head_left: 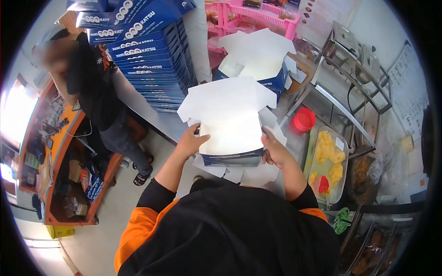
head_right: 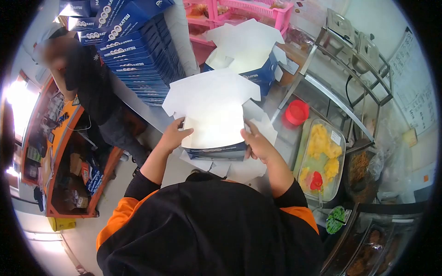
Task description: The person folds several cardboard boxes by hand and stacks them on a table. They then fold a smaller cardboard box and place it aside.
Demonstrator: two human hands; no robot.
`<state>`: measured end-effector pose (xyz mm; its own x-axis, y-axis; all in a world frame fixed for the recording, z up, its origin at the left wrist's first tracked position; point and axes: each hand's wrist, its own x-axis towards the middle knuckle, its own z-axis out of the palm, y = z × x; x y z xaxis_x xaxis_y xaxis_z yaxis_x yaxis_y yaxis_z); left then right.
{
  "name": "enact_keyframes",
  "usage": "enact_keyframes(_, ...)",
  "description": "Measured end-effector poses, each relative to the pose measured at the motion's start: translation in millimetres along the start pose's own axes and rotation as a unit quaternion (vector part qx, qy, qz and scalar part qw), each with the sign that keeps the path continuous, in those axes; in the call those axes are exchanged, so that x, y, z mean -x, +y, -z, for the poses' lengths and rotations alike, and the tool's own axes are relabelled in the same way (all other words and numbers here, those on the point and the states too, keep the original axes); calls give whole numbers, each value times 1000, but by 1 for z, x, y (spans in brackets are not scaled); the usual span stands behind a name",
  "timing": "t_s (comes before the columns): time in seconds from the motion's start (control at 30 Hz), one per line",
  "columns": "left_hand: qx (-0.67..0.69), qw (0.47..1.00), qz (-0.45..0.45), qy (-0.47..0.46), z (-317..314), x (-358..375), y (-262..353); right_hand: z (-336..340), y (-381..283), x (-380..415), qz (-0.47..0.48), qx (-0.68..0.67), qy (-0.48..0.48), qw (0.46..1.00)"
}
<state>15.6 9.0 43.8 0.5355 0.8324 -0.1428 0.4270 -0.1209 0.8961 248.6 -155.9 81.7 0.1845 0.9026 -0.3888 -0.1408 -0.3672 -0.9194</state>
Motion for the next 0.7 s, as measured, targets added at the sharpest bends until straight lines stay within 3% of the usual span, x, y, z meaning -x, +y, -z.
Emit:
enact_keyframes(0.03, -100, 994, -42, 5, 5, -3, -5, 4, 5, 2, 1, 47, -34, 998)
enact_keyframes(0.1, -136, 990, -32, -23, 15, -5, -5, 13, 16, 5, 5, 143, -100, 985)
enact_keyframes(0.23, -197, 979, -39, -36, 22, 4, 13, 2, 37, 4, 258, 400, -57, 878)
enact_keyframes(0.27, -216, 974, -60, -33, 22, 4, 9, 3, 41, 9, 195, 427, -48, 882)
enact_keyframes(0.33, -253, 962, -103, -26, 24, 2, 1, -2, 44, 12, 202, 452, -33, 868)
enact_keyframes(0.5, -299, 948, -88, -55, 25, 6, 9, -18, 49, 27, 238, 501, 9, 832)
enact_keyframes(0.7, -347, 933, -76, -59, 18, 7, 19, -28, 61, 28, 250, 458, 68, 850)
